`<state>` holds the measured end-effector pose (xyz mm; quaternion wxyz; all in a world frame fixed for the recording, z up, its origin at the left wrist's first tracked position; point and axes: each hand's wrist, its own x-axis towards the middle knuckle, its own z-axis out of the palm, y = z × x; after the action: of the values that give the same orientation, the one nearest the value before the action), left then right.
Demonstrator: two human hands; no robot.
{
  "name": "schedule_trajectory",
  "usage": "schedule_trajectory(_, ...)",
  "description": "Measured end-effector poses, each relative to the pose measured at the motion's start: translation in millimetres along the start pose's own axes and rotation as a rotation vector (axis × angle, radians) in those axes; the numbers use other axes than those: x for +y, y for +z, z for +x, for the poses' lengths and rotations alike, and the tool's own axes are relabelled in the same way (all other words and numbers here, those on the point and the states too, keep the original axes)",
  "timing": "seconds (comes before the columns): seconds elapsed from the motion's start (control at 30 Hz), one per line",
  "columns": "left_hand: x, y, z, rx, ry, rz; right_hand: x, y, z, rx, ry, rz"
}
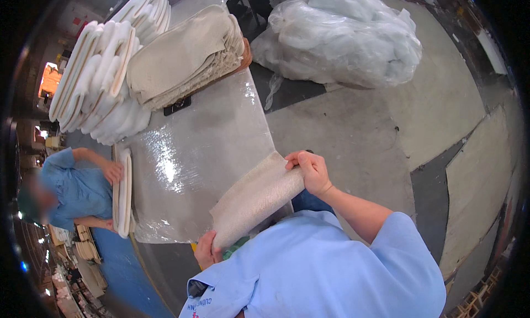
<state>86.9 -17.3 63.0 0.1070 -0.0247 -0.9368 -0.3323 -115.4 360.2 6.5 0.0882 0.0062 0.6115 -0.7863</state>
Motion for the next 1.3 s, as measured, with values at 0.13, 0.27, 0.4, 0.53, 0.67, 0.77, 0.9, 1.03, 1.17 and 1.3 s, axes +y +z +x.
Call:
schedule_trajectory(0.13, 1, -7, 15, -0.14, 0.06, 0.181, 25, 1, 3, 0.049, -0.138, -0.014)
schedule_trajectory(0.27, -2, -21, 57, -0.158, -0.041, 0.247, 57, 5, 30, 0.163, -0.156, -0.065)
schedule_trajectory(0.4, 26, -29, 106, -0.323, -0.058, 0.325, 60, -4, 40, 0.126, 0.049, -0.157)
schedule_trajectory(0.53, 102, 24, 155, -0.437, 0.071, 0.396, 73, -28, 27, 0.162, 0.19, 0.023)
schedule_trajectory(0.67, 156, 72, 180, -0.608, 0.026, 0.348, 107, -71, 1, 0.286, 0.486, 0.085)
schedule_trajectory(0.77, 151, 73, 172, -0.602, 0.011, 0.333, 111, -84, -31, 0.284, 0.655, 0.249)
schedule_trajectory(0.9, 155, 46, 144, -0.557, 0.111, 0.394, 94, -70, -50, 0.176, 0.677, 0.447)
schedule_trajectory(1.03, 161, 36, 128, -0.567, 0.136, 0.262, 93, -40, -36, 0.265, 0.735, 0.809)
schedule_trajectory(1.17, 155, 43, 121, -0.553, 0.214, 0.279, 102, -16, -27, 0.43, 0.647, 0.918)
schedule_trajectory(1.3, 172, 63, 127, -0.596, 0.219, 0.291, 139, -4, -27, 0.595, 0.574, 1.086)
